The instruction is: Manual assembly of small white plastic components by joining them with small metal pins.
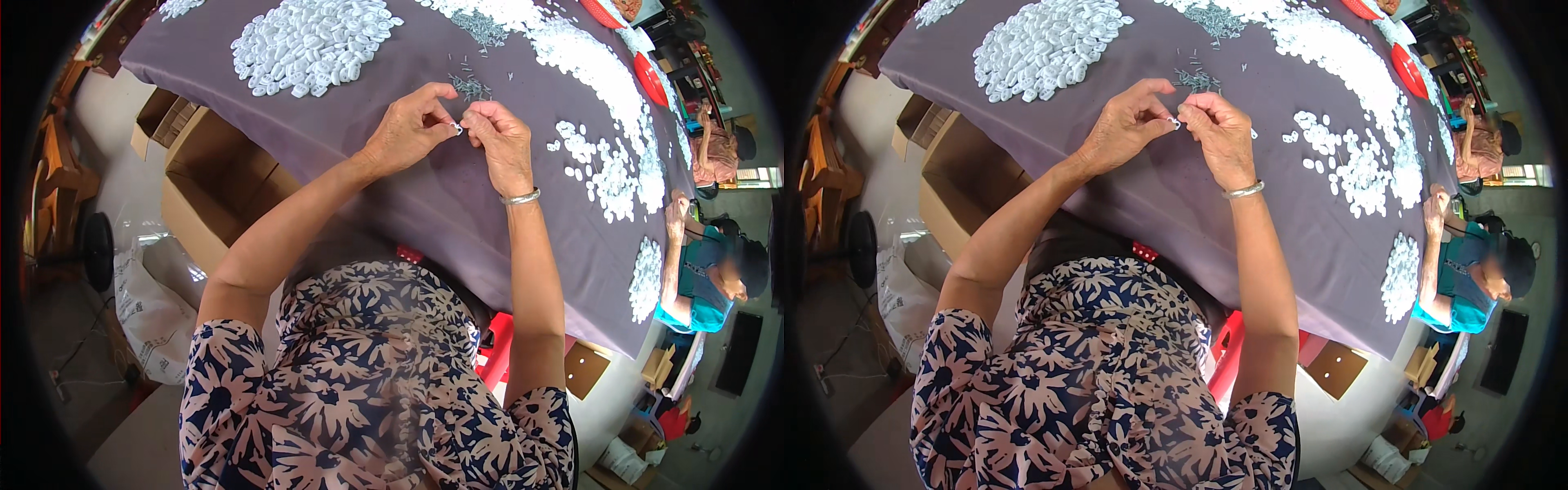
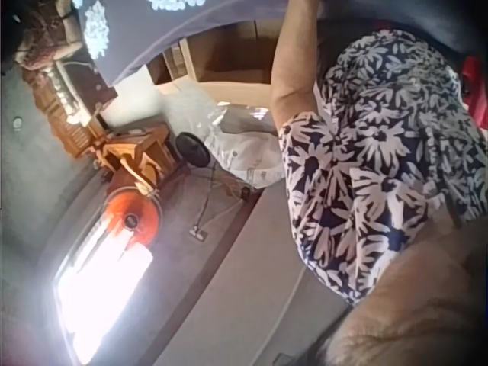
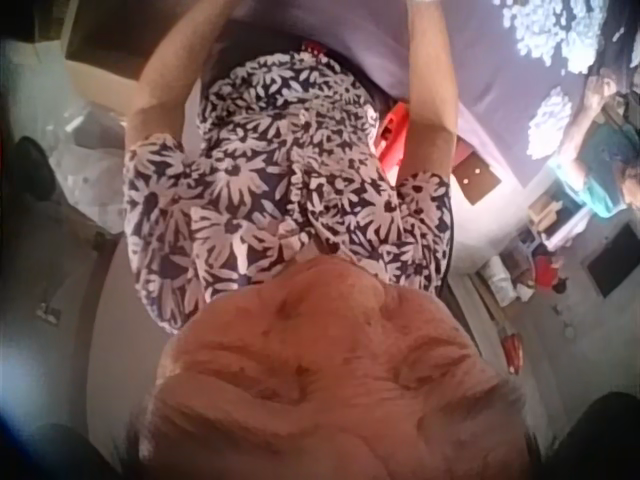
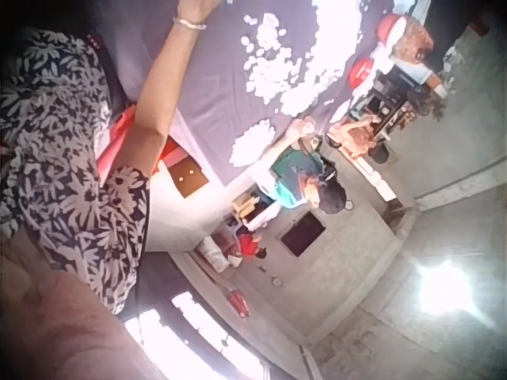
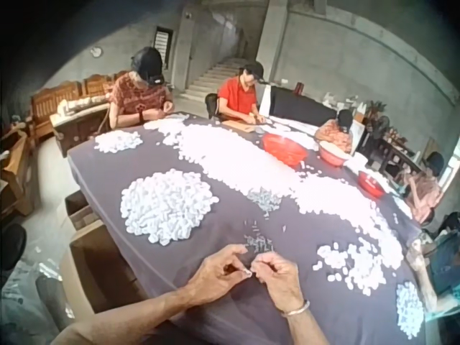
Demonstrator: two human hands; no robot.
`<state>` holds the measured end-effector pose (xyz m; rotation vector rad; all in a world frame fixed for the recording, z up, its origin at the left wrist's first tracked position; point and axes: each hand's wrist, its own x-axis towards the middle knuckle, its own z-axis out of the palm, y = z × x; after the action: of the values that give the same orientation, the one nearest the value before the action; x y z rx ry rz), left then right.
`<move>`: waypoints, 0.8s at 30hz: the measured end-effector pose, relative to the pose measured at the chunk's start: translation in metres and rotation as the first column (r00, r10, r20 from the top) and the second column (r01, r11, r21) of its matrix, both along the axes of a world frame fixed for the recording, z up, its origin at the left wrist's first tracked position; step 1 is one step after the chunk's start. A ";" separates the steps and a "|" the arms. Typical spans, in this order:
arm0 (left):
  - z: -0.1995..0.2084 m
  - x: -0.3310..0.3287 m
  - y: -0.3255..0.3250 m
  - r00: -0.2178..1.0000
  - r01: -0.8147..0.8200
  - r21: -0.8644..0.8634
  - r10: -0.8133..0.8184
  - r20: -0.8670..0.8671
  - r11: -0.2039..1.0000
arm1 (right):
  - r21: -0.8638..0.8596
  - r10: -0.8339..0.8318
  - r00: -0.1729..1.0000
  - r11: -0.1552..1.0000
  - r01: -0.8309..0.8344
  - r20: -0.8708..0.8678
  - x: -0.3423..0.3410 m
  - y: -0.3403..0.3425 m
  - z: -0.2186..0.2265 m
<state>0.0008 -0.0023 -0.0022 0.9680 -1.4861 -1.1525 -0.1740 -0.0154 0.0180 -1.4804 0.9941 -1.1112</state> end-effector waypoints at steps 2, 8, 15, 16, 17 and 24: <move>0.001 0.000 0.000 1.000 0.000 0.005 0.000 0.005 1.000 | 0.019 0.008 1.000 1.000 -0.008 0.014 -0.001 0.000 0.000; 0.003 0.000 0.000 1.000 -0.007 0.014 0.007 0.013 1.000 | 0.029 -0.021 0.997 0.999 0.023 -0.069 0.001 0.001 0.002; 0.001 0.000 0.000 0.999 -0.021 -0.034 0.022 0.041 0.999 | 0.012 -0.035 0.995 0.999 0.037 -0.089 0.003 0.002 0.002; 0.000 0.000 -0.001 0.999 -0.022 -0.033 0.024 0.041 0.999 | 0.007 -0.037 0.994 0.999 0.038 -0.102 0.003 0.001 0.002; -0.001 0.000 -0.001 0.999 -0.023 -0.041 0.025 0.046 0.999 | 0.008 -0.035 0.994 0.999 0.036 -0.102 0.003 0.001 0.001; 0.001 0.000 0.001 0.996 -0.037 -0.054 0.041 0.080 0.998 | -0.097 -0.015 0.993 0.995 0.003 -0.117 0.004 -0.001 -0.005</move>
<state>0.0007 -0.0016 -0.0011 1.0136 -1.5474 -1.0518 -0.1702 -0.0160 0.0130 -1.6363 1.0408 -1.1024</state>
